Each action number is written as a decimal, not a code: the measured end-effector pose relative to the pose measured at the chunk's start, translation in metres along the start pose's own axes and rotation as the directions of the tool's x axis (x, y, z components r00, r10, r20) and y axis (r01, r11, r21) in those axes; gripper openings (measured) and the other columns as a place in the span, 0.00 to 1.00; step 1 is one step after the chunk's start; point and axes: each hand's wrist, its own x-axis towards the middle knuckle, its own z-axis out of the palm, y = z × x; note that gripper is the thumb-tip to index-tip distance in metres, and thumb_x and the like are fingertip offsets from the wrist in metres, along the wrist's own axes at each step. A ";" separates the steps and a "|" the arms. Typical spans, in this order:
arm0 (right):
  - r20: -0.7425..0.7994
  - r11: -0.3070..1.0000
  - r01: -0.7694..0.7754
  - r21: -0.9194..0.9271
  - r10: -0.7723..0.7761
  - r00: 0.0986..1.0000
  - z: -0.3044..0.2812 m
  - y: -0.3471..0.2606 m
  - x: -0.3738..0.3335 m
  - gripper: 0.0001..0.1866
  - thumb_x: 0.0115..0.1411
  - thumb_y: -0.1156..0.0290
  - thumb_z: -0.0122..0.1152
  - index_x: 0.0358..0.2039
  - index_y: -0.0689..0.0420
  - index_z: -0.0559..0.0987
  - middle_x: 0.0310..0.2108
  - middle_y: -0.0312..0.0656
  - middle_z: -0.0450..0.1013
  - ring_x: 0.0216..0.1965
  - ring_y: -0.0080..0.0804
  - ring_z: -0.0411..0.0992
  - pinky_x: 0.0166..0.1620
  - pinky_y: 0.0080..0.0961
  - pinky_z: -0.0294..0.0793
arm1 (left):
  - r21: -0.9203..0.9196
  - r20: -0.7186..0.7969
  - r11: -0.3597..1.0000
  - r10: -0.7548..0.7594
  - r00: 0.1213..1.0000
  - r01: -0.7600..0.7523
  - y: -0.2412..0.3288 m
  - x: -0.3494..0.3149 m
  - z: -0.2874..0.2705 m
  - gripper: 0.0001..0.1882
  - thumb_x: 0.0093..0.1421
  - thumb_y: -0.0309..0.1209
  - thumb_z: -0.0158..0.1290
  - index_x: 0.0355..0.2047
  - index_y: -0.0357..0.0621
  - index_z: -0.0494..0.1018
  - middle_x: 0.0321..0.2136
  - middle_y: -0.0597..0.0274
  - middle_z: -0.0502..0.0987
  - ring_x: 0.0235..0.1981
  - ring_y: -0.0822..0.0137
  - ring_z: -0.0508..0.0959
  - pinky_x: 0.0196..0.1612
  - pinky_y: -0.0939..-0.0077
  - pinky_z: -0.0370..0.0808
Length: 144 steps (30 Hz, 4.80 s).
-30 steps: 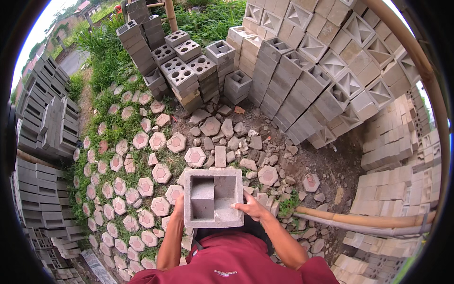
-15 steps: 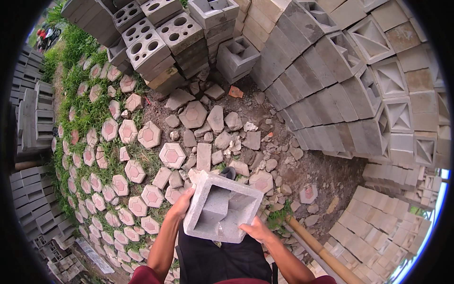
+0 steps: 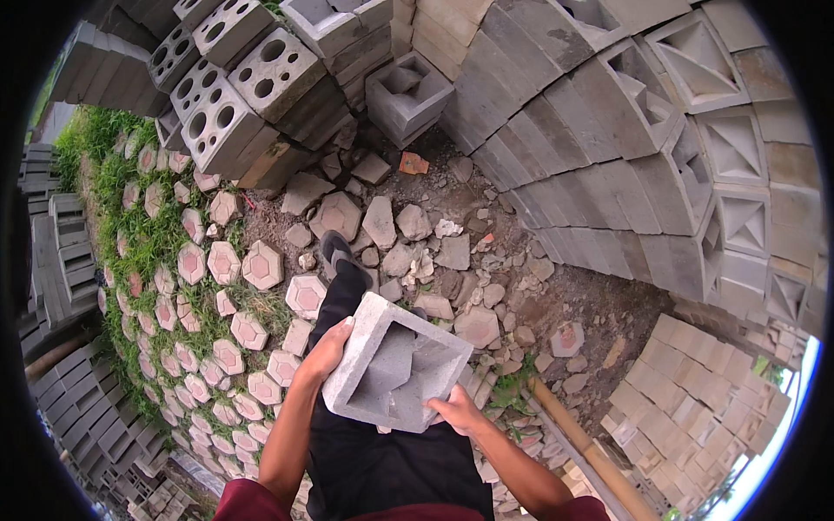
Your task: The person moves hollow concrete masonry blocks one at a time from a small pile on the ground and stacks them neatly onto larger existing stacks in a manufacturing yard.
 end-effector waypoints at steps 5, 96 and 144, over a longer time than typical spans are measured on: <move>-0.105 0.996 -0.017 0.087 0.026 0.994 0.037 -0.061 0.048 0.24 0.53 0.81 0.56 0.50 0.63 0.63 0.43 0.45 0.69 0.41 0.32 0.72 0.33 0.32 0.80 | 0.088 0.049 0.996 -0.011 0.999 0.007 0.076 0.052 -0.039 0.25 0.67 0.40 0.32 0.54 0.31 0.62 0.51 0.52 0.69 0.52 0.64 0.66 0.57 0.74 0.58; 0.321 0.531 0.245 -0.811 0.053 0.946 0.118 -0.405 0.383 0.25 0.61 0.69 0.56 0.54 0.66 0.62 0.41 0.43 0.72 0.41 0.25 0.71 0.44 0.21 0.71 | -0.759 -0.650 0.277 -0.256 0.715 -0.590 0.128 0.233 -0.091 0.24 0.66 0.42 0.35 0.53 0.35 0.63 0.48 0.51 0.72 0.51 0.60 0.70 0.54 0.64 0.65; 0.067 -0.258 0.702 -0.664 0.914 0.400 0.824 0.081 0.075 0.20 0.62 0.66 0.52 0.50 0.64 0.65 0.39 0.46 0.73 0.39 0.32 0.73 0.40 0.26 0.74 | 0.370 -0.346 -0.139 -0.938 0.003 -0.918 -0.072 -0.403 -0.190 0.18 0.65 0.39 0.43 0.46 0.37 0.69 0.36 0.54 0.76 0.38 0.65 0.77 0.44 0.70 0.74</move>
